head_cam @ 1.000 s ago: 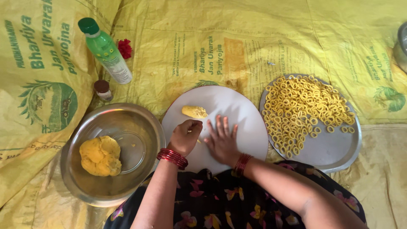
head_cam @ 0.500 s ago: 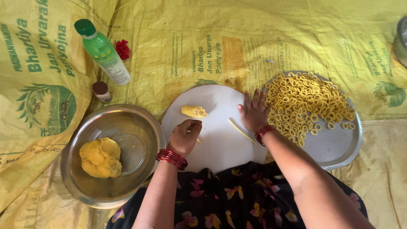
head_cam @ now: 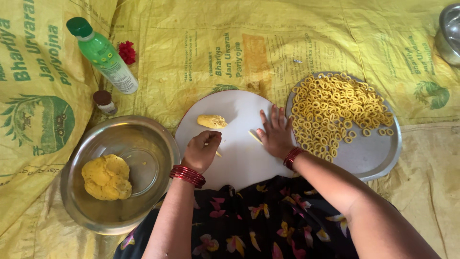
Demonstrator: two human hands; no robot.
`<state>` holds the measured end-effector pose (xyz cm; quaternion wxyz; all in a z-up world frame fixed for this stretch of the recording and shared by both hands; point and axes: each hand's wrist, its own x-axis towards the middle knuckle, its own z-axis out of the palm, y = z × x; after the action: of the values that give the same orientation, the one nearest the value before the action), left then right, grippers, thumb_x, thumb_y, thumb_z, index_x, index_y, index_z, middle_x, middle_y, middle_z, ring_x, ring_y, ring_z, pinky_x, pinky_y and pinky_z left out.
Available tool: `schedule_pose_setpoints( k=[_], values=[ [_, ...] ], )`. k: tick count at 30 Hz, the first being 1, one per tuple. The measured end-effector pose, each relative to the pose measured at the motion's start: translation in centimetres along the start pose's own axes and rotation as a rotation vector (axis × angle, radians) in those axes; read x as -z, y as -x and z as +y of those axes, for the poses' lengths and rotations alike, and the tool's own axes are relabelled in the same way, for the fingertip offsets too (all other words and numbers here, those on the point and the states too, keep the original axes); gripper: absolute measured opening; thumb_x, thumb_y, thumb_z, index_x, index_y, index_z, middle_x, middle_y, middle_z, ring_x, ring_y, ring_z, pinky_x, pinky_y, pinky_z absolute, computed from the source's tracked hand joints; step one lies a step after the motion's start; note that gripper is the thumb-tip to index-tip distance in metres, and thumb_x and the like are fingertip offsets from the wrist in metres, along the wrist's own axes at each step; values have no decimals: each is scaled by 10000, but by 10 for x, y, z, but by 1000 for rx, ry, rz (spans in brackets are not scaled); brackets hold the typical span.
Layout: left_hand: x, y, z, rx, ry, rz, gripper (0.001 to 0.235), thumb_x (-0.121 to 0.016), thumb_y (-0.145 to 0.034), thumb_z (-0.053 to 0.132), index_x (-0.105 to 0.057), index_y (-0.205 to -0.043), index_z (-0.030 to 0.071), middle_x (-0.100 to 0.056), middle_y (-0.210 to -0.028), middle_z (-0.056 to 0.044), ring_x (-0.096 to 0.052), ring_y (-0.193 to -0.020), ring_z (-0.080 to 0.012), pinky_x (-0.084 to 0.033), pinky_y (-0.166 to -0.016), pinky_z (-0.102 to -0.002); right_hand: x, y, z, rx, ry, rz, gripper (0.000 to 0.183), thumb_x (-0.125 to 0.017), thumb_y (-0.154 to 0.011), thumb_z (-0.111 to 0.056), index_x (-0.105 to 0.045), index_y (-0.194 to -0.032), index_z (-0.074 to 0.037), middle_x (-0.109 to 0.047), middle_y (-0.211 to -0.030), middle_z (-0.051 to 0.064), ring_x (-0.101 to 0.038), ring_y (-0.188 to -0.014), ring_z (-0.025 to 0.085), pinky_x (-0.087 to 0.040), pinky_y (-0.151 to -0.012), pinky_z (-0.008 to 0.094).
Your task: The person takes small pieces of yellow dough from a metal bowl, rolls them into thin strips on a white plate, and forms them into rings. The finished rings are placed on a large metal tray. The person repeats this process throughout the clip.
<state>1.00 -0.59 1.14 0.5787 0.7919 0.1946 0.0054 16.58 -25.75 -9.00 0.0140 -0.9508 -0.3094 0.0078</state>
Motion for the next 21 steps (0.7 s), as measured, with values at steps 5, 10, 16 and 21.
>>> schedule_pose_setpoints(
  k=[5, 10, 16, 21],
  values=[
    [1, 0, -3, -38, -2, 8, 380, -619, -936, 319, -732, -1158, 33, -780, -1031, -134, -739, -979, -222, -558, -876, -343, 1, 34, -56, 106, 3, -83, 753, -280, -1031, -566, -120, -1634, -145, -6, -1654, 302, 6, -1508, 516, -70, -1099, 783],
    [3, 1, -4, 7, -19, -1, 382, -617, -932, 317, -727, -1173, 42, -779, -1032, -130, -738, -972, -220, -556, -875, -339, 1, 61, -85, 227, -67, -132, 741, -285, -1033, -567, -120, -1635, -168, -11, -1670, 268, 7, -1535, 499, -51, -1120, 774],
    [3, 0, -3, 12, -20, -4, 374, -618, -931, 314, -730, -1168, 48, -779, -1022, -122, -738, -961, -216, -554, -871, -339, -10, 9, -26, -35, 40, -20, 741, -262, -1042, -572, -138, -1637, -149, -34, -1685, 262, 1, -1541, 488, -55, -1133, 769],
    [1, 0, -3, 2, 0, 5, 366, -619, -926, 312, -737, -1150, 48, -781, -1007, -120, -739, -946, -216, -557, -862, -340, -8, -4, 35, -254, -61, 82, 712, -228, -1034, -553, -206, -1626, -158, -44, -1679, 262, 48, -1536, 504, 3, -1114, 787]
  ],
)
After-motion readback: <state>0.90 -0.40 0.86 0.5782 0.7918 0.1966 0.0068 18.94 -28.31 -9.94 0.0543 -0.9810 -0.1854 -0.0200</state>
